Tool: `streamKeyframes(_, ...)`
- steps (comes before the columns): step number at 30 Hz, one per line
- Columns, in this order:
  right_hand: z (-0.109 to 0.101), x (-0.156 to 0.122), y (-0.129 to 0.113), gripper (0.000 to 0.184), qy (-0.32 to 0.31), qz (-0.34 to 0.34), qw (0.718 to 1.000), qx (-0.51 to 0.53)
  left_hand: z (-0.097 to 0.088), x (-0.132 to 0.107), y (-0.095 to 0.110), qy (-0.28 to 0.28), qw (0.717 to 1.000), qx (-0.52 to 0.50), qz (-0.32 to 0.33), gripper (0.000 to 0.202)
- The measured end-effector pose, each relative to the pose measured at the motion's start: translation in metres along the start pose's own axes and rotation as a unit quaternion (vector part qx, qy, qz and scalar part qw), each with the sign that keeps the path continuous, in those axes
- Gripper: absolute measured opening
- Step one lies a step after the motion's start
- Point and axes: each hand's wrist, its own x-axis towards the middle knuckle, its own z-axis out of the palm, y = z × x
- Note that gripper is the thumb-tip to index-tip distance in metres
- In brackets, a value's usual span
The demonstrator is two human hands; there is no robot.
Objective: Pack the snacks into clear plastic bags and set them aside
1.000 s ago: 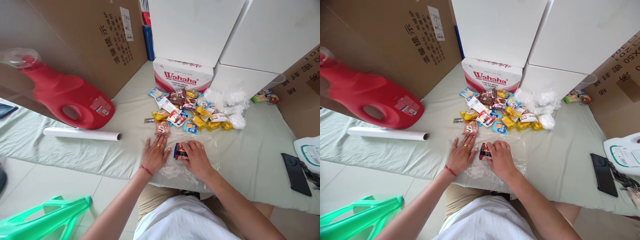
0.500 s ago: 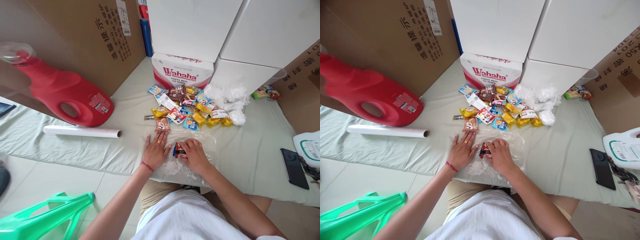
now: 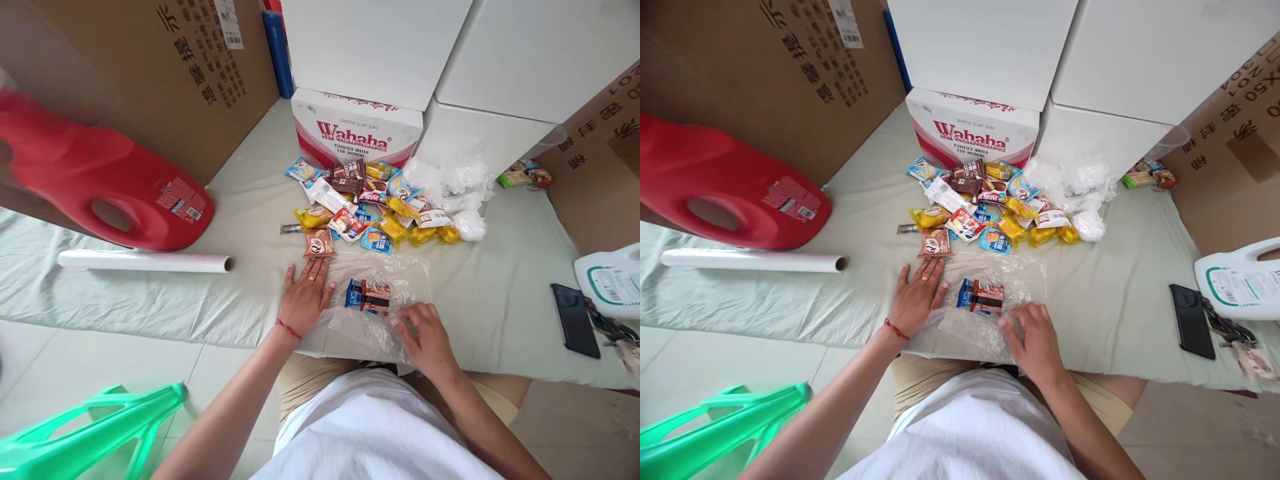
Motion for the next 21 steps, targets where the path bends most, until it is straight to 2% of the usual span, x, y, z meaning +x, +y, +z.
streamKeyframes(3,0.011,-0.003,0.003,0.025,0.030,0.003,1.000,-0.004,0.000,0.000,-0.001,0.002,1.000,-0.001,0.003,0.061)
streamKeyframes(5,0.013,0.009,0.004,0.033,0.049,-0.022,0.999,-0.004,-0.001,0.000,-0.001,0.005,1.000,0.000,0.005,0.060)
streamKeyframes(7,0.012,0.026,0.004,0.050,0.015,-0.071,0.997,-0.008,-0.001,0.000,0.000,0.008,1.000,-0.001,0.007,0.059)
streamKeyframes(9,0.008,0.043,0.003,0.055,-0.042,-0.108,0.993,-0.025,-0.002,0.000,0.001,0.008,1.000,-0.002,0.004,0.059)
streamKeyframes(12,0.004,0.061,-0.003,0.051,-0.093,-0.112,0.988,-0.060,-0.002,0.000,0.003,0.009,1.000,-0.008,0.000,0.059)
streamKeyframes(21,0.001,0.075,-0.047,0.048,-0.139,-0.141,0.972,-0.123,-0.002,-0.001,0.003,0.026,0.999,-0.029,0.002,0.058)
